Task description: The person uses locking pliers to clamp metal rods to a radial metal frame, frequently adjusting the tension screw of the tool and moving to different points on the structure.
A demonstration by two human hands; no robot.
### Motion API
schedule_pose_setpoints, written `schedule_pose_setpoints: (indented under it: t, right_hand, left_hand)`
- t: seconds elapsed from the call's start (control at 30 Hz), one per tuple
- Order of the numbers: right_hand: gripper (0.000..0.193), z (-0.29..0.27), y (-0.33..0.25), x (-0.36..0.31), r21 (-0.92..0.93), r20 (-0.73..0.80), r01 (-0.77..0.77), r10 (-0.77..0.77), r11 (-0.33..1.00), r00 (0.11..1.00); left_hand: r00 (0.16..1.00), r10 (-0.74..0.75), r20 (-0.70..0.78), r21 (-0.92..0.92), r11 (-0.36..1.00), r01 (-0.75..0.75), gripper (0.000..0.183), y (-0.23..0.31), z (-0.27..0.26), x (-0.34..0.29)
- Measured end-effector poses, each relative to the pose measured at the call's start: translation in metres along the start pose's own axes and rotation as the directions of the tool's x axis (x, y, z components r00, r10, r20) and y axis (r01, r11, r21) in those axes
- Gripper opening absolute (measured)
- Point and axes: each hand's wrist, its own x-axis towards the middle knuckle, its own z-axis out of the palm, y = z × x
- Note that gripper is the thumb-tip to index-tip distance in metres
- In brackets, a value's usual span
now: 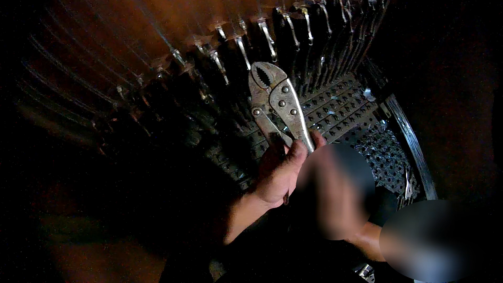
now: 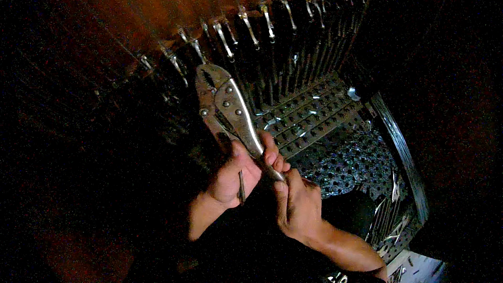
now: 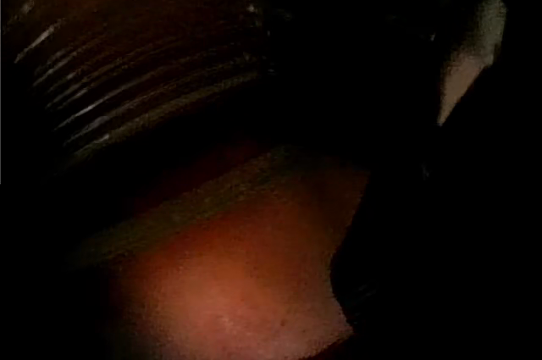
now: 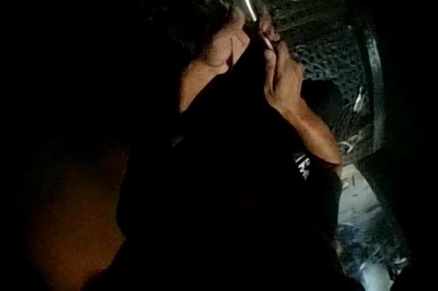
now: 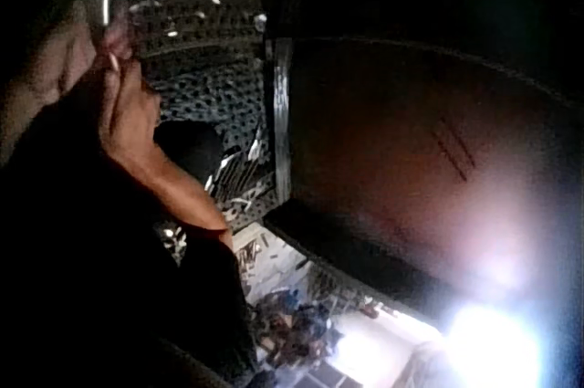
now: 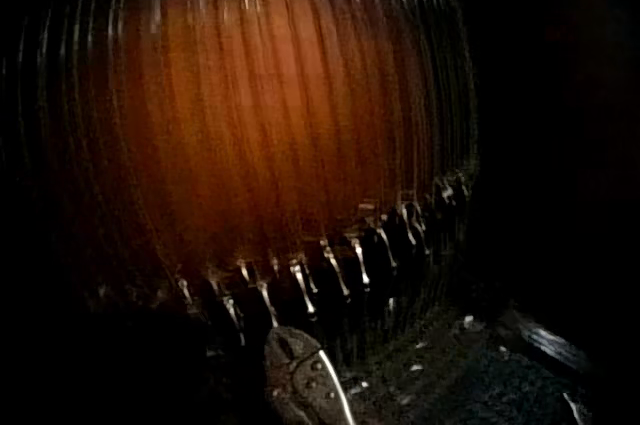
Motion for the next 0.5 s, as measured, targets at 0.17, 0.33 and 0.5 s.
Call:
schedule_pose_setpoints:
  t: [0.17, 0.33, 0.5]
  right_hand:
    - [0.025, 0.0, 0.001, -0.016, -0.026, 0.132, -0.11, 0.113, 0.994, 0.985]
    - [0.025, 0.016, -0.001, -0.026, 0.048, 0.089, -0.147, 0.143, 0.988, 0.986]
    - [0.022, 0.017, 0.004, -0.028, -0.018, 0.088, -0.026, 0.028, 0.999, 0.996]
  left_hand:
    - [0.994, -0.027, 0.108, -0.082, 0.996, 0.036, 0.044, -0.014, -0.013, -0.014]
    - [0.991, -0.069, 0.116, -0.084, 0.993, 0.079, 0.027, -0.024, -0.017, -0.009]
    - [0.975, 0.005, -0.222, 0.134, 0.991, 0.025, 0.017, -0.008, 0.014, -0.016]
